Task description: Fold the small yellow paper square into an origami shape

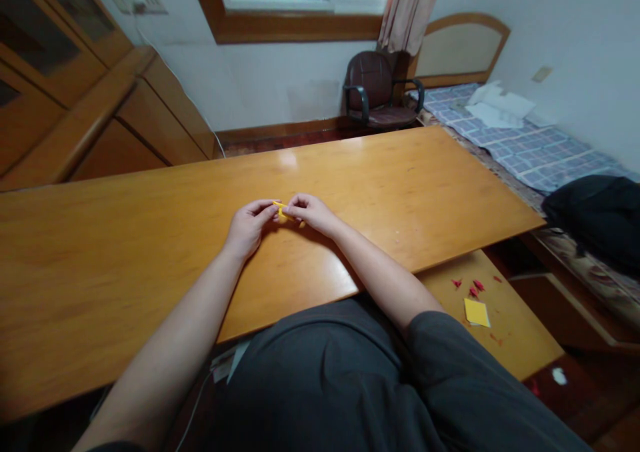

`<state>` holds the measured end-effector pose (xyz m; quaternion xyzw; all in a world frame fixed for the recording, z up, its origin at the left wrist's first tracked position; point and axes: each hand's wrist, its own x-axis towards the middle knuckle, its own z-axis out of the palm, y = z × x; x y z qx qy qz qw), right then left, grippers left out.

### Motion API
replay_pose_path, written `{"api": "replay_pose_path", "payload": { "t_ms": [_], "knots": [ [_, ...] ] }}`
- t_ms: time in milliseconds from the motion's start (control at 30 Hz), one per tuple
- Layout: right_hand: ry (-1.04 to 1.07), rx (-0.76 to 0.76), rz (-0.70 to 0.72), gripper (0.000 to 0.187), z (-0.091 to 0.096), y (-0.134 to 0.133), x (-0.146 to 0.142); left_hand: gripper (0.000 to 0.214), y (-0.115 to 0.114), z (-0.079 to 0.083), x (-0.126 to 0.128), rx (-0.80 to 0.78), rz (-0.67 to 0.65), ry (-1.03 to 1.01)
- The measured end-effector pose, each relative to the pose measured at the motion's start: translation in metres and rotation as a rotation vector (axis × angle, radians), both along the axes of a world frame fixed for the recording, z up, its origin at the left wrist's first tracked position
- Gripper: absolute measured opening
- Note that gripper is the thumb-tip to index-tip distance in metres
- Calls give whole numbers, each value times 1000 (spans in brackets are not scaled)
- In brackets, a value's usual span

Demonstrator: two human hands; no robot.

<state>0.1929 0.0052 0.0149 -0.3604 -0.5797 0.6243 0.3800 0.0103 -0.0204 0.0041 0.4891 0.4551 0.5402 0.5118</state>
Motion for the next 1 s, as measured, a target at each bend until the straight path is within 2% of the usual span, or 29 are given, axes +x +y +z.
{"api": "replay_pose_path", "payload": {
  "t_ms": [367,733,1000],
  "knots": [
    [8,-40,148,37,4,3,10,36,-4,4,0,-72,-92,-49],
    [-80,-38,148,37,1,2,4,29,-2,1,0,-66,-18,-51],
    [-43,-60,117,34,-2,3,1,29,-2,6,0,-142,23,-85]
  ]
}}
